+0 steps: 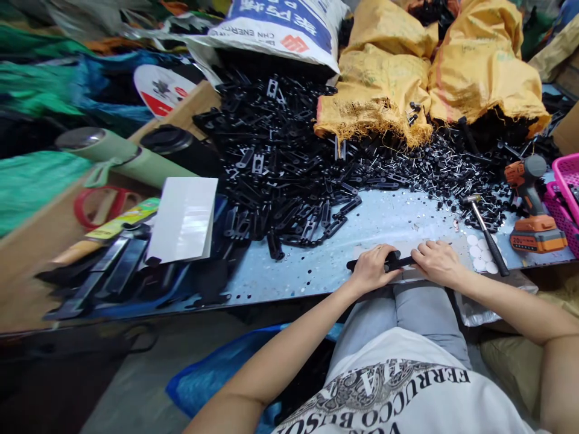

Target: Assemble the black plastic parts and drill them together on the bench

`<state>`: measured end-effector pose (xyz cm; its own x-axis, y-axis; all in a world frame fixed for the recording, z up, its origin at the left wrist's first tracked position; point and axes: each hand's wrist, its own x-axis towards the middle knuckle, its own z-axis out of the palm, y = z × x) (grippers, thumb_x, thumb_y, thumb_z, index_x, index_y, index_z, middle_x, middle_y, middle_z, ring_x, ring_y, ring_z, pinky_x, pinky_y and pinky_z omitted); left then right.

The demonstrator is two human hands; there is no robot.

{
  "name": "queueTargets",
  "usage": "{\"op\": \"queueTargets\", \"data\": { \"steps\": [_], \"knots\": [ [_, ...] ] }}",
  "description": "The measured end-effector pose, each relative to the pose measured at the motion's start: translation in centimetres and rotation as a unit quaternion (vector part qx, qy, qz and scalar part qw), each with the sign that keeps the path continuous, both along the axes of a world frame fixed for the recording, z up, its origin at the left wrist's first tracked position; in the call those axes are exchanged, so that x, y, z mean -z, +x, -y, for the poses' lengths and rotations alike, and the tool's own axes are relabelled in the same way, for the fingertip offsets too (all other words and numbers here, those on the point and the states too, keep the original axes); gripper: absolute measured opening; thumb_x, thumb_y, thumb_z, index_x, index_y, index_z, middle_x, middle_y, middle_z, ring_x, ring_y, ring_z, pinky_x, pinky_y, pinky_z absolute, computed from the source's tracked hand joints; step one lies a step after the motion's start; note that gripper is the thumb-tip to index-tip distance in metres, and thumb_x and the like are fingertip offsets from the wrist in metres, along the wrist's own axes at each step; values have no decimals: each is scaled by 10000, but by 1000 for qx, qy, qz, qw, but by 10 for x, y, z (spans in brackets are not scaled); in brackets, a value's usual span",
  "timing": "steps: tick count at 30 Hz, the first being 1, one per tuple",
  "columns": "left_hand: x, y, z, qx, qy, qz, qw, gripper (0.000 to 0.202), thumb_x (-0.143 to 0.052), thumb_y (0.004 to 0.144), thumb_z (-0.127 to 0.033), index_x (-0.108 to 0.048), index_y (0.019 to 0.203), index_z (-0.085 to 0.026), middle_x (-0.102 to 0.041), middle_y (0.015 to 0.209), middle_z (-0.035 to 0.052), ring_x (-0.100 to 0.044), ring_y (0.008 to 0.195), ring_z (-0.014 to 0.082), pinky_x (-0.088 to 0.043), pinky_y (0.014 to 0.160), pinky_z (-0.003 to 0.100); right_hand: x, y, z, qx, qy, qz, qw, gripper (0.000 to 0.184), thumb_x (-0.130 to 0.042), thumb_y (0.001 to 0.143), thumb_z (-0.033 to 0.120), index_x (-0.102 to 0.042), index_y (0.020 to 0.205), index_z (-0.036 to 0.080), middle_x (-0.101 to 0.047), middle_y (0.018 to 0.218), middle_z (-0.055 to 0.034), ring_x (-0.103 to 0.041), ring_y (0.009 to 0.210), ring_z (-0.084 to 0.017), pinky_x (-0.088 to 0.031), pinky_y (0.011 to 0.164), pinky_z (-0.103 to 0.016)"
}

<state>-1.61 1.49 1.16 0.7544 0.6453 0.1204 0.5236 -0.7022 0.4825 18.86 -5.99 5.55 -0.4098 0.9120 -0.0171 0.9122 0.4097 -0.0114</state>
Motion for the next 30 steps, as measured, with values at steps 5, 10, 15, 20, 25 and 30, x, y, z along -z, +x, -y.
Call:
{"op": "queueTargets", "data": {
  "steps": [5, 10, 15, 20, 25, 30],
  "knots": [
    [2, -2, 1, -10, -13, -4, 1000, 451, -606, 736, -561, -556, 1004, -202, -625, 898, 69, -604, 857, 237, -452, 747, 328, 4, 15, -15, -40, -17, -15, 999, 324, -388, 948, 426, -601, 948, 182, -593, 854, -89, -521, 793, -191, -306, 657, -291],
    [-9, 30, -42, 5, -37, 58, 998, 520, -606, 780, -488, -513, 1195, -188, -584, 1140, 119, -547, 1062, 265, -445, 884, 398, 37, 39, -20, -14, -5, -81, 997, 348, -451, 909, 482, -624, 974, 187, -608, 948, -88, -542, 852, -192, -356, 720, -301],
    [-42, 85, -117, -160, 4, 235, 959, 322, -525, 882, -356, -544, 1144, -169, -561, 1157, 92, -568, 992, 194, -490, 854, 403, 63, 42, -8, 33, 3, -132, 991, 354, -480, 892, 482, -631, 991, 178, -616, 949, -96, -551, 890, -206, -401, 765, -328],
    [-63, 116, -154, -168, 27, 274, 947, 356, -530, 884, -339, -510, 1184, -148, -545, 1177, 95, -565, 999, 195, -498, 842, 418, 65, 31, -3, 54, 1, -149, 987, 353, -517, 867, 495, -637, 978, 182, -625, 951, -103, -568, 896, -218, -433, 778, -351],
    [-64, 127, -167, -156, 36, 276, 948, 360, -516, 895, -326, -497, 1197, -132, -531, 1190, 104, -563, 998, 183, -492, 844, 413, 44, 51, -42, 70, 48, -195, 977, 349, -461, 905, 464, -612, 1052, 186, -623, 1019, -108, -568, 946, -215, -448, 820, -355],
    [-57, 124, -173, -149, 36, 244, 958, 359, -531, 883, -341, -511, 1183, -144, -546, 1176, 98, -566, 998, 197, -498, 844, 418, 18, 98, -152, 229, 146, -145, 951, 267, -403, 930, 301, -606, 1048, 174, -595, 1075, -115, -514, 1031, -232, -443, 858, -349]
  ]
}}
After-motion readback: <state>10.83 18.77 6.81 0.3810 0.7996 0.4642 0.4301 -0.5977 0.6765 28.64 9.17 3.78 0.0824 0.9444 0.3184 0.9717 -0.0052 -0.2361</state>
